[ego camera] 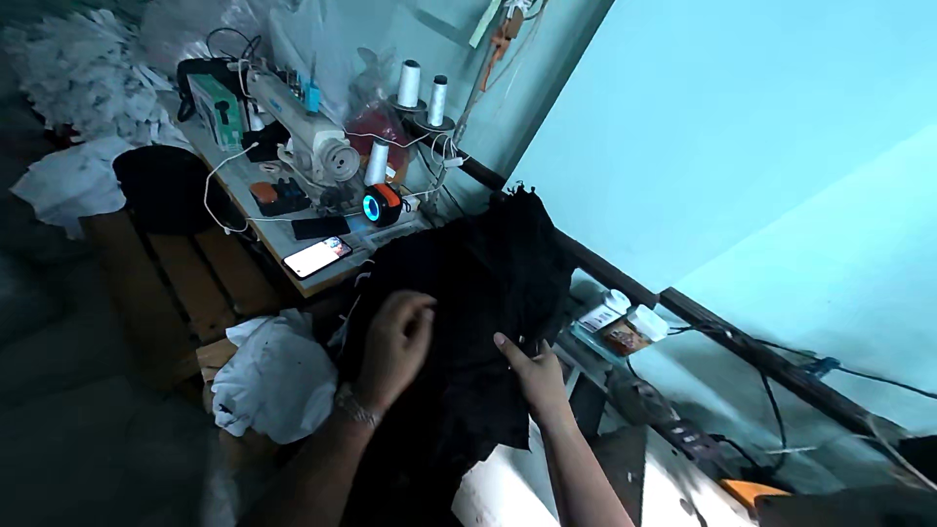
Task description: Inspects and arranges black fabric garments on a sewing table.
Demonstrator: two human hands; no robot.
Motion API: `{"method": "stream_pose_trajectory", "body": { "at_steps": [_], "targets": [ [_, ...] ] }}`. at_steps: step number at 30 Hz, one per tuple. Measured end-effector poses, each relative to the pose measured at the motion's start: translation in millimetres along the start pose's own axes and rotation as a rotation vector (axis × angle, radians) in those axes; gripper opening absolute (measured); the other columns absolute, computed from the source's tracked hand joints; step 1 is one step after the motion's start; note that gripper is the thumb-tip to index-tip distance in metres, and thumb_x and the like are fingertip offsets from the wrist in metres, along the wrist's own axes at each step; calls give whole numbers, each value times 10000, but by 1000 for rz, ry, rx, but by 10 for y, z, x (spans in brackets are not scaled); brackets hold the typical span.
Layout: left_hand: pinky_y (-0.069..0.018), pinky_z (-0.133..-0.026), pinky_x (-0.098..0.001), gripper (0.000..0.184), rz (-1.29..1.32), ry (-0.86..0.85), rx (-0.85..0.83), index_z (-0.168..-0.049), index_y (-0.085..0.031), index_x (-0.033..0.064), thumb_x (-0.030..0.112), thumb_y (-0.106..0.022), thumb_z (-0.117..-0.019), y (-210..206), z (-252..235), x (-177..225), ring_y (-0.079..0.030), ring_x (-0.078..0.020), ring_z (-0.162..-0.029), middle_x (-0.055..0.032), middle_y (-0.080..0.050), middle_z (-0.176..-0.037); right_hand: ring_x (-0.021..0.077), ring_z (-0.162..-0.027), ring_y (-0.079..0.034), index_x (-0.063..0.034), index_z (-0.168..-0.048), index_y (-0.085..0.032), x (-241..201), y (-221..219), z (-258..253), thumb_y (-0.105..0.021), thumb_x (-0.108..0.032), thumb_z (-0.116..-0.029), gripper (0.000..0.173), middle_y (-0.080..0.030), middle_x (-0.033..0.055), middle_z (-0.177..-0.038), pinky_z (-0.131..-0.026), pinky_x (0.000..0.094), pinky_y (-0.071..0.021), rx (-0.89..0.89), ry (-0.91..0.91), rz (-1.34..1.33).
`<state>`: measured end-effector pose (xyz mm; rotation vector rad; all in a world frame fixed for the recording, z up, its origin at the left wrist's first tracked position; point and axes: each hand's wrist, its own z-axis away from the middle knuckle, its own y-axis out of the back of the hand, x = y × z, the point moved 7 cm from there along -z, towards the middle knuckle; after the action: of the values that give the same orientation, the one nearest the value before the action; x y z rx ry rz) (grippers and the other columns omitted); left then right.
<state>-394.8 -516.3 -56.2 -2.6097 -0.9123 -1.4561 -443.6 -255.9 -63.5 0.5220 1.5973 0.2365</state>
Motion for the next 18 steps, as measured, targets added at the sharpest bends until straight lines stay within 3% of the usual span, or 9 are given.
{"method": "stream_pose_trajectory", "body": {
  "at_steps": [3, 5, 7, 10, 13, 16, 18],
  "targets": [
    [-422, -1149, -518, 519, -26, 342, 1, -1458, -514, 31, 253, -636, -1006, 38, -172, -1054, -506, -336, -1381, -206, -534, -1474, 166, -960, -714, -33, -1311, -605, 2, -7, 7, -845, -414, -820, 667, -732, 105, -1072, -872, 424, -592, -2, -9, -9],
    [-397, -1167, -518, 683, 76, 552, -68, -1529, -412, 26, 385, -652, -999, -23, -113, -1505, -472, -339, -1418, -229, -484, -1519, 171, -985, -709, -32, -1323, -596, 1, -4, -1, -850, -397, -822, 670, -728, 110, -1094, -890, 427, -586, -4, -13, -22],
    [-428, -1140, -521, 667, 109, 615, -50, -1461, -504, 3, 429, -675, -977, 1, -43, -1661, -534, -330, -1357, -234, -553, -1446, 168, -987, -712, -35, -1323, -600, 7, -3, 0, -850, -389, -822, 662, -731, 106, -1092, -894, 424, -588, -4, -18, -21],
    [-482, -1071, -521, 447, 54, 577, 18, -1323, -622, -16, 279, -681, -992, 156, -113, -1601, -624, -326, -1224, -223, -655, -1290, 166, -980, -713, -31, -1309, -604, 16, -9, -12, -848, -391, -826, 650, -732, 107, -1083, -893, 424, -587, -6, -18, -27],
    [-512, -1003, -530, 329, 8, 513, 139, -1223, -666, 1, 248, -661, -1007, 298, -222, -1398, -662, -308, -1119, -196, -693, -1176, 155, -987, -714, -26, -1315, -599, 19, -10, -18, -854, -370, -825, 651, -733, 102, -1094, -899, 405, -591, -10, -21, -50],
    [-499, -1030, -525, 338, -25, 382, 191, -1266, -620, -27, 229, -587, -1048, 305, -344, -930, -639, -322, -1170, -219, -660, -1233, 180, -985, -714, -21, -1317, -596, 43, -6, -30, -856, -379, -818, 667, -730, 117, -1086, -895, 432, -588, -5, -35, -42],
    [-476, -1081, -500, 383, -27, 249, 102, -1324, -579, -59, 222, -529, -1069, 135, -391, -460, -602, -328, -1254, -234, -616, -1338, 179, -967, -718, -20, -1311, -600, 44, -10, -31, -857, -390, -810, 674, -732, 115, -1072, -880, 433, -595, -1, -27, -39]
  ]
}}
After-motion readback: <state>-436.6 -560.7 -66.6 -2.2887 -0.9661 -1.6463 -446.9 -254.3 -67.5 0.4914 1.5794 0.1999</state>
